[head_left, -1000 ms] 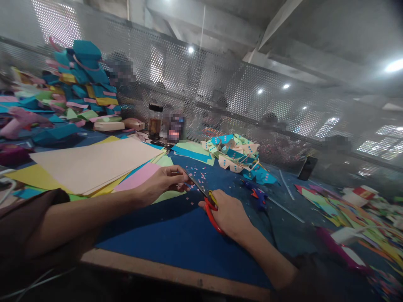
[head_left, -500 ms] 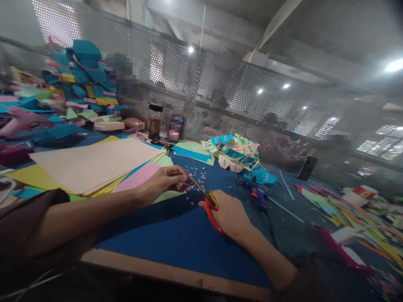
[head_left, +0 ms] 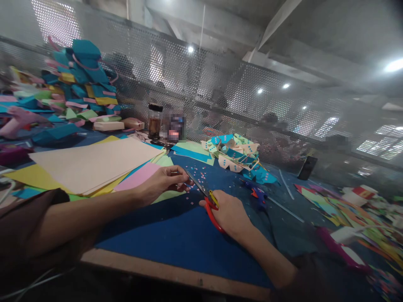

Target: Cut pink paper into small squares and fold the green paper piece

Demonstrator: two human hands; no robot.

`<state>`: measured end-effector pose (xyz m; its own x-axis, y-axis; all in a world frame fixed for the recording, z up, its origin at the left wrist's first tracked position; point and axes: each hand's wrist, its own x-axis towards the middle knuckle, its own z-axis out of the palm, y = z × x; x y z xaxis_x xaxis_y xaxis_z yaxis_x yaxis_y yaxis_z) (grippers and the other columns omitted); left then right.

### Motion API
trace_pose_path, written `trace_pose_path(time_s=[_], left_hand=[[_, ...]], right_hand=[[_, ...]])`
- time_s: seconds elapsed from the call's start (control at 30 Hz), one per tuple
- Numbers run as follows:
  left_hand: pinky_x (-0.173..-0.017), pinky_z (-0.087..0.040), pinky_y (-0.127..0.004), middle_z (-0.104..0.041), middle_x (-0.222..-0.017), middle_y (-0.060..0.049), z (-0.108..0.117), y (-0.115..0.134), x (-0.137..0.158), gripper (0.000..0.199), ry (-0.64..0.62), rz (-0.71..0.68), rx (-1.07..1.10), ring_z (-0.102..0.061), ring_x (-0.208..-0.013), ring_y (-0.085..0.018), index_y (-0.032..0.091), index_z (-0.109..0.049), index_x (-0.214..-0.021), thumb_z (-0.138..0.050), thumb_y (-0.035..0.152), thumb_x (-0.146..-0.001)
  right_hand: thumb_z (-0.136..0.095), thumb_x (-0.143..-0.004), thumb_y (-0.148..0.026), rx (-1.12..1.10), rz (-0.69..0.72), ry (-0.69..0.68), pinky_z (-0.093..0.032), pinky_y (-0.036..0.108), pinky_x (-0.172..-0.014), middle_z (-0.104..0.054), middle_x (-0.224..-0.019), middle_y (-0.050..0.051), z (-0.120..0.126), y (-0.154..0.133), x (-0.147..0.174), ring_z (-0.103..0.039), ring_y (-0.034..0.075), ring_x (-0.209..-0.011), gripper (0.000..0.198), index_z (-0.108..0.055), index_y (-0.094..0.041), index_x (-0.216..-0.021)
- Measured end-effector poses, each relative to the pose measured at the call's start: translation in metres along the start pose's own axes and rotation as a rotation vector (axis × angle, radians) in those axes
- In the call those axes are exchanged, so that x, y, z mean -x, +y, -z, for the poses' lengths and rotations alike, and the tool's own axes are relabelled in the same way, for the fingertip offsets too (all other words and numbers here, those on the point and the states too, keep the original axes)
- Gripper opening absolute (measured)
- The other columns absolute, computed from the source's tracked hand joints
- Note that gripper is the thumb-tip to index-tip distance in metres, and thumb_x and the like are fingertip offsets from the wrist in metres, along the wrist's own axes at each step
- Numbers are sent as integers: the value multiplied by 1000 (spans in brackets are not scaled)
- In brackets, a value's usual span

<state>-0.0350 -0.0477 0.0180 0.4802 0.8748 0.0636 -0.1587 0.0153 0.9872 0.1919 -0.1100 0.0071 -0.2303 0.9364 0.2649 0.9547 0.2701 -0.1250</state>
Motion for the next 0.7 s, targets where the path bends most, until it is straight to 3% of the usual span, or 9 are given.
trace_pose_path(time_s=[0.27, 0.7], left_hand=[[-83, -50, -30, -76, -90, -5, 4, -1, -3, 26, 39, 124, 48, -69, -76, -15, 16, -66, -82, -80, 37, -75], [-84, -49, -31, -75, -88, -3, 6, -3, -3, 22, 15, 117, 55, -66, -72, -13, 17, -69, -81, -80, 34, -75]], right_hand=[[-53, -92, -59, 28, -93, -3, -25, 29, -56, -69, -80, 3, 4, 1, -3, -66, 21, -71, 40, -56, -21, -81], [-50, -92, -61, 57, -93, -10, -26, 30, -57, -69, -83, 3, 4, 1, -3, -67, 22, -74, 42, -58, -21, -83]])
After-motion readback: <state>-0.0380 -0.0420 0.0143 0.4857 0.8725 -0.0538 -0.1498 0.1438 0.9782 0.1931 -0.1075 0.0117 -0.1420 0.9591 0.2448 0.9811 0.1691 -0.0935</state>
